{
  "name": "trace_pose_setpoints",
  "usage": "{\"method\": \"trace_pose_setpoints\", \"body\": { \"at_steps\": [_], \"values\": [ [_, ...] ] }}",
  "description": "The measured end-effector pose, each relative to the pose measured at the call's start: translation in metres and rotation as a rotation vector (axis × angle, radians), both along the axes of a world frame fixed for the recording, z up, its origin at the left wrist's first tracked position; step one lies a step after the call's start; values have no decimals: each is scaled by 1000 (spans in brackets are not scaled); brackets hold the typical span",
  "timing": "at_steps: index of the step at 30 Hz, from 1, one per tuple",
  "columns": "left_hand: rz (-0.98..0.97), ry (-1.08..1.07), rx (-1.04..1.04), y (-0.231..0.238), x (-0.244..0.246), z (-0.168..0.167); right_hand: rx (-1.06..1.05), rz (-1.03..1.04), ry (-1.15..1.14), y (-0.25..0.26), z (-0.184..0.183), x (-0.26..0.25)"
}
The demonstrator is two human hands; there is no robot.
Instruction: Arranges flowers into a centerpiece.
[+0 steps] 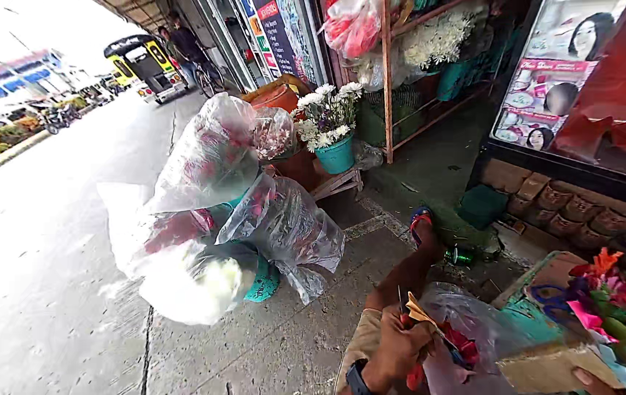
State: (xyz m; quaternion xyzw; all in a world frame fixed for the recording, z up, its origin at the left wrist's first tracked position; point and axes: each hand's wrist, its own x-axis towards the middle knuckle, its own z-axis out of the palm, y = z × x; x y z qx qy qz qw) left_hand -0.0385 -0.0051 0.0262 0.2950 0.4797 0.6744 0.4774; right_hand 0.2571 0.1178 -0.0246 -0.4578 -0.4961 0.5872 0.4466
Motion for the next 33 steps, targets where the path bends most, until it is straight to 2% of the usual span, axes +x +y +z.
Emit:
{"method": "trace_pose_setpoints", "body": {
  "at_steps": [3, 5, 6, 7, 8, 9, 10, 13, 14, 15, 17, 19, 20, 21, 23, 24, 25, 27, 30, 31, 33],
  "values": [
    [41, 44, 66, -7, -5, 16, -72, -117, -351, -41, 34, -21],
    [29, 75, 106, -12, 0, 26, -54, -138, -565, -67, 29, -18],
    [19, 80, 134, -13, 3, 31, -10, -168, -589, -80, 15, -11],
    [8, 77, 174, -12, 6, 36, 0, -167, -564, -93, -2, 0],
    [1, 74, 218, -11, 8, 41, -82, -160, -542, -105, -2, 4],
    [0, 75, 260, -10, 12, 47, -259, -141, -502, -112, 17, 4],
    [8, 90, 289, -10, 17, 52, -334, -181, -415, -116, 26, 1],
    [6, 153, 359, -11, 29, 65, -372, -364, 134, -128, 26, -4],
    [-5, 168, 383, -11, 33, 69, -371, -419, 257, -133, 28, -6],
    [-22, 193, 401, -11, 39, 73, -315, -455, 278, -138, 28, -8],
    [-59, 252, 428, -11, 49, 78, -228, -425, 24, -149, 28, -4],
    [-69, 345, 444, -11, 57, 79, -378, -311, -318, -151, 40, -4],
    [-59, 399, 453, -11, 61, 78, -390, -275, -384, -150, 43, -6],
    [-45, 462, 464, -10, 64, 77, -287, -301, -305, -152, 37, -8],
    [-39, 577, 481, -9, 70, 76, 48, -360, 74, -155, -2, -8],
    [-43, 623, 487, -8, 73, 75, -17, -361, 189, -153, 6, -9],
    [-52, 664, 486, -7, 76, 73, -119, -363, 207, -151, 19, -10],
    [-83, 722, 468, -3, 82, 65, -145, -335, 1, -155, 27, -8],
    [-143, 719, 399, 4, 87, 45, -112, -308, -137, -160, 0, -2],
    [-152, 711, 372, 6, 87, 40, -1, -309, -126, -165, -25, 1],
    [-159, 679, 320, 7, 88, 35, 11, -319, -13, -166, -37, 2]
  ]
}}
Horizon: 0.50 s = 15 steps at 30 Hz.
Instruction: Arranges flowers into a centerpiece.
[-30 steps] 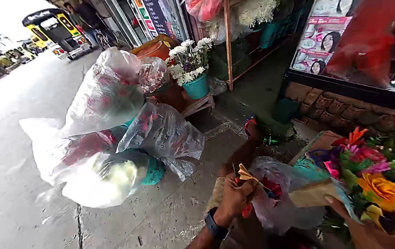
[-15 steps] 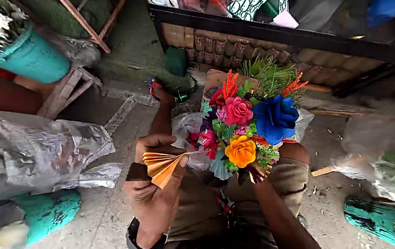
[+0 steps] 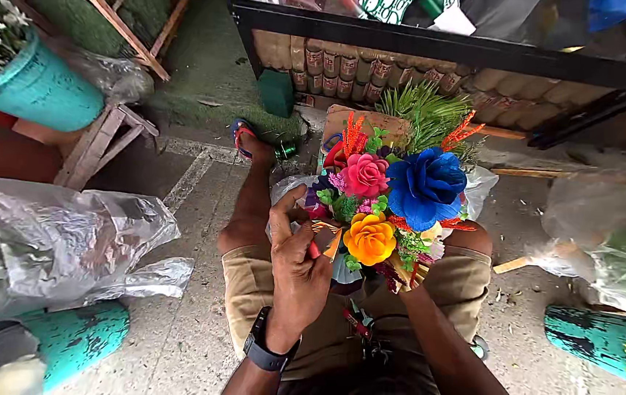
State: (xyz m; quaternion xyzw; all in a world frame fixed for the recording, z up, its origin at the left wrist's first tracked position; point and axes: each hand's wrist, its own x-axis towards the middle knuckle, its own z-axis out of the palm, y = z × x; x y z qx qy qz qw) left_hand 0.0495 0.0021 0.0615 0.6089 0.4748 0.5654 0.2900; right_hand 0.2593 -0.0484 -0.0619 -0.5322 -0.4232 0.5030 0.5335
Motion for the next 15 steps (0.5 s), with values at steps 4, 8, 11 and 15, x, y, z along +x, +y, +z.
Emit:
{"method": "trace_pose_setpoints", "body": {
  "at_steps": [4, 8, 11, 15],
  "values": [
    [16, -57, -17, 1, 1, -5, -228, -65, 1, 6, 33, -9],
    [-83, -82, -43, 3, 1, -14, -241, -142, 374, 5, 14, -7],
    [-61, -67, -14, 3, -4, -11, -451, -246, 513, 8, 16, -6],
    [-27, -12, -21, 4, -9, -6, -713, -22, -210, 8, 29, -2]
  ]
}}
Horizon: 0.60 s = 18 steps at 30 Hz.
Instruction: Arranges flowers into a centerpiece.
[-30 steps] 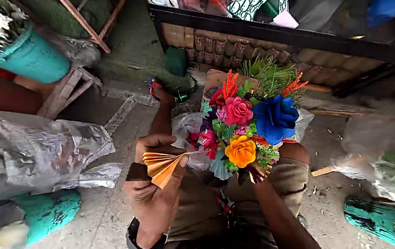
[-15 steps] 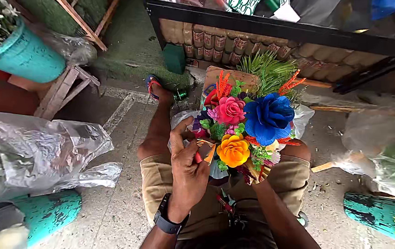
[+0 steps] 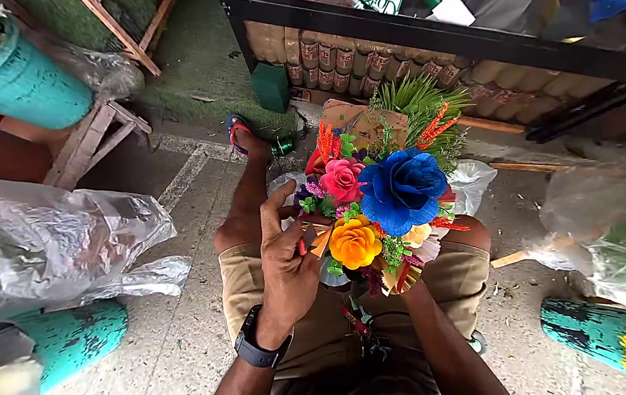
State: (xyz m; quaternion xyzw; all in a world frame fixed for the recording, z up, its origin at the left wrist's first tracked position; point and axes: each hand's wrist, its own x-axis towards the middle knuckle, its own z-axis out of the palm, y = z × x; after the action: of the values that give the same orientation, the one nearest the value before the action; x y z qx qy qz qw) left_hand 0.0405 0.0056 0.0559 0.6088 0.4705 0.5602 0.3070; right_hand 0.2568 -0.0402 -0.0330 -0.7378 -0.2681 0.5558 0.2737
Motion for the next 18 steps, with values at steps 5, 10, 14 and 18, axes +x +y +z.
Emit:
{"method": "trace_pose_setpoints", "body": {
  "at_steps": [5, 10, 14, 18],
  "values": [
    [-14, 32, -54, 0, -1, -8, -101, 363, -324, 7, 34, 0],
    [-4, -10, -46, -4, 4, -14, -280, 476, -389, 12, 48, 0],
    [52, -30, 16, -4, 6, -9, -158, 419, -412, 4, 48, -3],
    [5, 2, -35, -2, 4, -11, -309, 592, -378, 15, 63, 1]
  ]
}}
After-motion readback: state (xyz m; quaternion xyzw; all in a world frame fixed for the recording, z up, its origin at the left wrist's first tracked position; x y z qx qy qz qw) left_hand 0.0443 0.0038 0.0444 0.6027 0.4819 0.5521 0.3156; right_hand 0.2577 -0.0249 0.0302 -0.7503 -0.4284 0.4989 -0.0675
